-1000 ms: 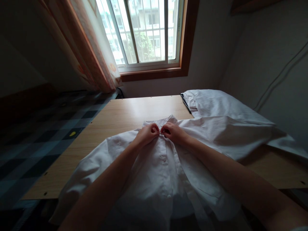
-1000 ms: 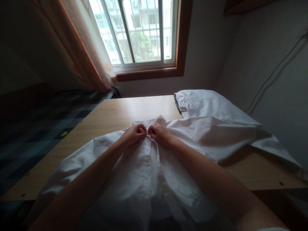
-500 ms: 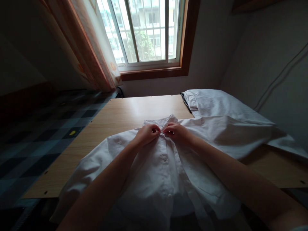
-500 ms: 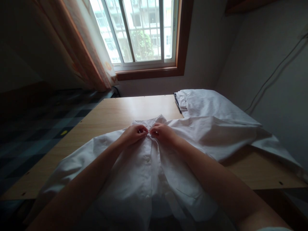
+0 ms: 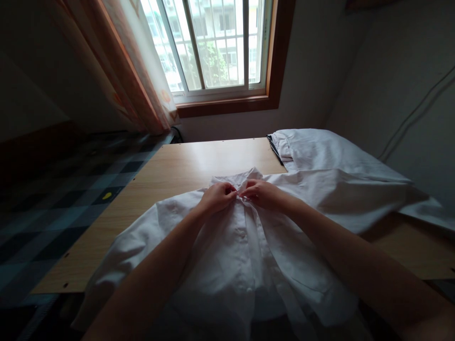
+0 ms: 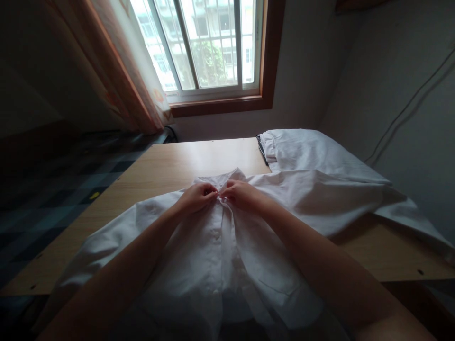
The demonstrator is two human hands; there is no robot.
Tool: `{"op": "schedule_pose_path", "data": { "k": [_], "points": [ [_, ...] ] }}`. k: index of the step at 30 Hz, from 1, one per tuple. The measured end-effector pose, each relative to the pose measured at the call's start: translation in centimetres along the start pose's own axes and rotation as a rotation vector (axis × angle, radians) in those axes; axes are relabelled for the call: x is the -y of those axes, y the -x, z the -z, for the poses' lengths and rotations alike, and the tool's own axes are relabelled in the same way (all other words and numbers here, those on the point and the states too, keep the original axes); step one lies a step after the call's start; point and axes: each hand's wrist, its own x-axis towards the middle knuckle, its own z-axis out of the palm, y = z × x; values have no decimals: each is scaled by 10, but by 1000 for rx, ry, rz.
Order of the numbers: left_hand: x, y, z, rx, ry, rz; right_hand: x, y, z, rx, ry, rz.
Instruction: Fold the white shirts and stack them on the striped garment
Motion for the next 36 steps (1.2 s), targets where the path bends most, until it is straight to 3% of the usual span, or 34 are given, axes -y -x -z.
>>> {"op": "schedule_pose_path", "data": {
  "k": [12,17,24,30,36],
  "points": [
    [-8,-7,2,50,-106,105,-8,5,-10,-33,3,-101],
    [-7,-9,2,61,-78,122,-4,2,-7,4,80,-76],
    [-1,-13,0,74,4,130,32,2,7,134,296,-98],
    [11,-18,-2,151,306,178,63,7,4,185,508,-182],
    [14,-16,1,197,374,162,34,9,4,108,237,-160]
  ]
}}
